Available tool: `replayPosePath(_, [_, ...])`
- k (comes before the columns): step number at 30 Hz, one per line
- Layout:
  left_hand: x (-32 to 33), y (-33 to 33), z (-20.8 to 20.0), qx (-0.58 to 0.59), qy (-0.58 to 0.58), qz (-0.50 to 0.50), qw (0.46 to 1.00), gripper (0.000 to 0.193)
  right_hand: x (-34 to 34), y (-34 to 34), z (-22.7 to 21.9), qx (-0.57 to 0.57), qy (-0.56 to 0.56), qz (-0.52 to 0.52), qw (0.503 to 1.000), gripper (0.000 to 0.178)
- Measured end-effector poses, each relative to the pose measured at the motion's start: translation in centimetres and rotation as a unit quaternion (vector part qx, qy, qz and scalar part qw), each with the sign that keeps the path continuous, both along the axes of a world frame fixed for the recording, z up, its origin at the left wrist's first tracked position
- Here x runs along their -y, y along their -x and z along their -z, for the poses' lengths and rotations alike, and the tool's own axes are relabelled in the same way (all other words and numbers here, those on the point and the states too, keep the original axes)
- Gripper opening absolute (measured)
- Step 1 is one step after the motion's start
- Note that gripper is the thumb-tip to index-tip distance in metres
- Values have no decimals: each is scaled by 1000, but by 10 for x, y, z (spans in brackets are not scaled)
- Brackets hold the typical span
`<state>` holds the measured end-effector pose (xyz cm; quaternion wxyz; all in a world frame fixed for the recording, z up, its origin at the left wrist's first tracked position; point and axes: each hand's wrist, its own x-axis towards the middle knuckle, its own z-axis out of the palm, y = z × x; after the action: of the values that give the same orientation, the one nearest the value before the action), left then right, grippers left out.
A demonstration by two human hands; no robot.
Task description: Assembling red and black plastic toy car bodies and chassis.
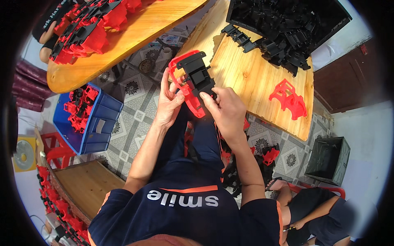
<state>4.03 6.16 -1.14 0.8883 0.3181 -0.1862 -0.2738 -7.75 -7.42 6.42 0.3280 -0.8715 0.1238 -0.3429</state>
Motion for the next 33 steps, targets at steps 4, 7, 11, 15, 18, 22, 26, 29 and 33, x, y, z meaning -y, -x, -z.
replayPosePath(4, [-1, 5, -3, 23, -8, 1, 1000, 112, -2, -5, 7, 13, 58, 8, 998, 25])
replayPosePath(7, [-3, 8, -8, 9, -19, 3, 1000, 110, -4, -5, 11, 15, 72, 12, 997, 26])
replayPosePath(11, [-9, 8, -5, 39, -17, 4, 999, 109, -12, -4, 16, 13, 100, 19, 995, 30])
replayPosePath(15, [-8, 10, 5, 8, -8, -29, 1000, 98, -16, 0, 21, 24, 159, -8, 987, 31])
replayPosePath(18, [-4, 19, -13, 20, -83, -46, 995, 82, -5, -5, 19, 31, 103, 9, 994, 31])
replayPosePath(22, [7, 30, -27, -15, -85, -62, 994, 58, 7, -44, 23, 119, -83, -50, 988, 36])
replayPosePath(26, [28, 18, -15, 60, -159, -168, 971, 40, 11, -61, 19, 27, -160, -170, 972, 41])
replayPosePath(29, [25, 10, -22, 34, -135, -253, 957, 44, 20, -71, 14, -55, -289, -283, 913, 54])
replayPosePath(33, [-17, 0, -67, -2, -59, -261, 963, 39, 7, -42, 34, -48, -374, -373, 848, 68])
